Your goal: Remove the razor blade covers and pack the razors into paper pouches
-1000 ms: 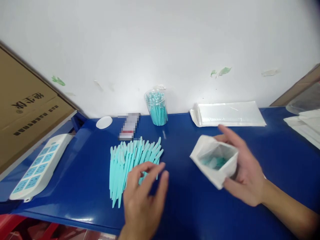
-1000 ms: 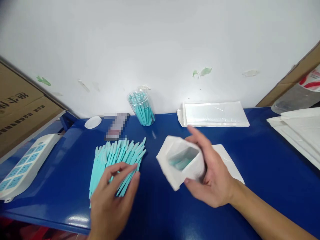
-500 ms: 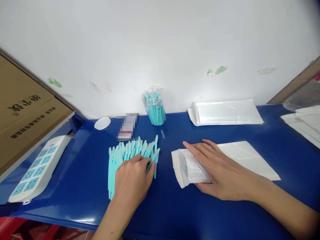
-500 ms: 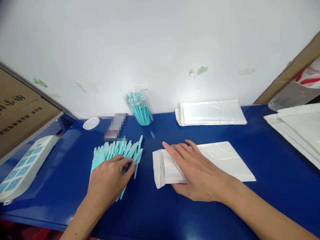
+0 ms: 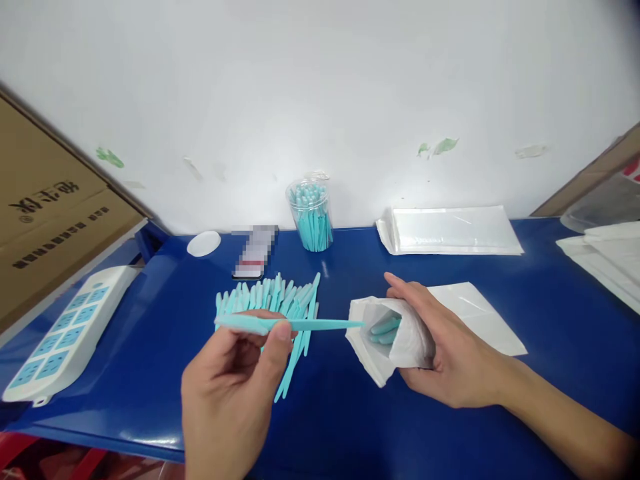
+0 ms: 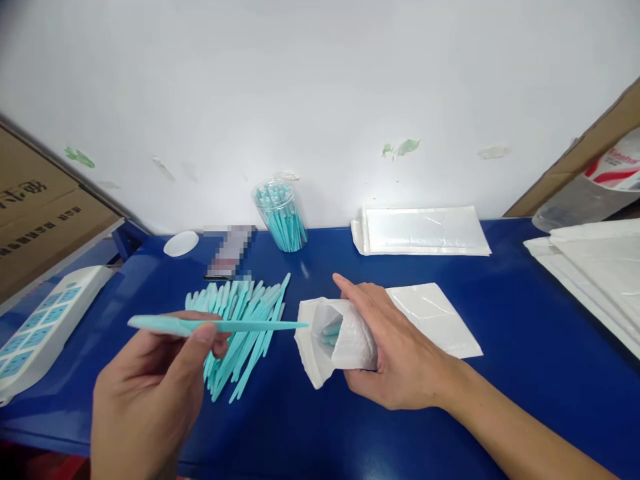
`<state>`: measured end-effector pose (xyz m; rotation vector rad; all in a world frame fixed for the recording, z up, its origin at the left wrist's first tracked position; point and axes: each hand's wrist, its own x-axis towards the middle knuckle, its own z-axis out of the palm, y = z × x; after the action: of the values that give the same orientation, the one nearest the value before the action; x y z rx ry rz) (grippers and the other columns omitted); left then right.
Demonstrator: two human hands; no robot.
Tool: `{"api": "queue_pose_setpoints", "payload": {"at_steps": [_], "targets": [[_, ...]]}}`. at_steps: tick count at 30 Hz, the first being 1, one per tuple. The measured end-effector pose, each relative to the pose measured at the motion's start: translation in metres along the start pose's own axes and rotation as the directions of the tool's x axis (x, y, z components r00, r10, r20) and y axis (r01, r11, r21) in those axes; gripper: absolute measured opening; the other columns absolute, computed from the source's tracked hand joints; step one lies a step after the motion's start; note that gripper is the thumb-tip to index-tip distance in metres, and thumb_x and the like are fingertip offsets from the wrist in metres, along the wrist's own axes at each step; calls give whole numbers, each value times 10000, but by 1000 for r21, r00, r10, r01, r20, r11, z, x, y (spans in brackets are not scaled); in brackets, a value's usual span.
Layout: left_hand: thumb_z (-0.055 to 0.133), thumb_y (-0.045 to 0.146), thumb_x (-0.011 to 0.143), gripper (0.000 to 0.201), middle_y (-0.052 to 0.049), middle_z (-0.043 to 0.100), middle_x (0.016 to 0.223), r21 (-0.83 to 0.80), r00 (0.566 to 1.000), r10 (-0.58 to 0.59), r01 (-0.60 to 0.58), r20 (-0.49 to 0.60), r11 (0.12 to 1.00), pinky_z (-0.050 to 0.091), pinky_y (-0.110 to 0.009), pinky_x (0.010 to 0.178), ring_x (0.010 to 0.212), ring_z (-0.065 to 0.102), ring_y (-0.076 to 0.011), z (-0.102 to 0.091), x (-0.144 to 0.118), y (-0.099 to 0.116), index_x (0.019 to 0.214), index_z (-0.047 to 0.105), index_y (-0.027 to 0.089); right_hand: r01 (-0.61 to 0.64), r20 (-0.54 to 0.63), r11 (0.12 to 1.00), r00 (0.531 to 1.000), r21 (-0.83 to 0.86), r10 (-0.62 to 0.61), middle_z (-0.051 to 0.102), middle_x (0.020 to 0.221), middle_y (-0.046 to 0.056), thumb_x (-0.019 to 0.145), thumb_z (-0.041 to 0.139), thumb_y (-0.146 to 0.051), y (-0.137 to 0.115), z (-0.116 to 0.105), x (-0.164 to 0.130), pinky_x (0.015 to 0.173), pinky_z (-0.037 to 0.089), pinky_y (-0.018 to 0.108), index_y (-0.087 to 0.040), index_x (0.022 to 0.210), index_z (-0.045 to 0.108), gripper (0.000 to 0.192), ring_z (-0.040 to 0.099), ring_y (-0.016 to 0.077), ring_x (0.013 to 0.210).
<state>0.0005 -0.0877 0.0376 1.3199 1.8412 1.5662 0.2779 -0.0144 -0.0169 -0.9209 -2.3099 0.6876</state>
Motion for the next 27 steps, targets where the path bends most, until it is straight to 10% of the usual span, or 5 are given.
{"api": "queue_pose_setpoints", "payload": {"at_steps": [11,19,23,27], "targets": [[830,277,858,266,-26,617,887,158,904,241,-311,353,937,561,-351,714,813,616,-196,66,-27,1,1118,831,330,32,-63,999,997,-38,-35,583,1334,128,761,665,-182,2,4,-4,911,598,499,-319,1718,30,1156,640,367,1177],[672,242,997,196,-29,623,861,171,779,394,-528,487,832,519,-278,673,776,612,-156,42,-17,-13,1086,840,290,8,21,1000,1000,-29,-7,581,1298,128,768,668,-171,4,5,-1,964,578,533,-307,1711,38,1142,607,362,1189],[671,373,996,208,-30,705,816,587,891,228,-434,393,684,395,-275,557,667,635,-161,33,6,-29,976,833,244,-49,130,990,989,-135,67,576,1254,122,821,660,-182,3,6,1,1028,525,596,-292,1705,53,1078,563,374,1228],[693,400,952,255,-31,707,716,748,890,63,-417,452,517,220,-298,523,585,613,-188,36,20,-36,787,802,241,-51,130,980,989,-192,76,575,1224,116,836,638,-169,3,4,3,1006,521,600,-290,1694,56,1044,568,364,1190]]}}
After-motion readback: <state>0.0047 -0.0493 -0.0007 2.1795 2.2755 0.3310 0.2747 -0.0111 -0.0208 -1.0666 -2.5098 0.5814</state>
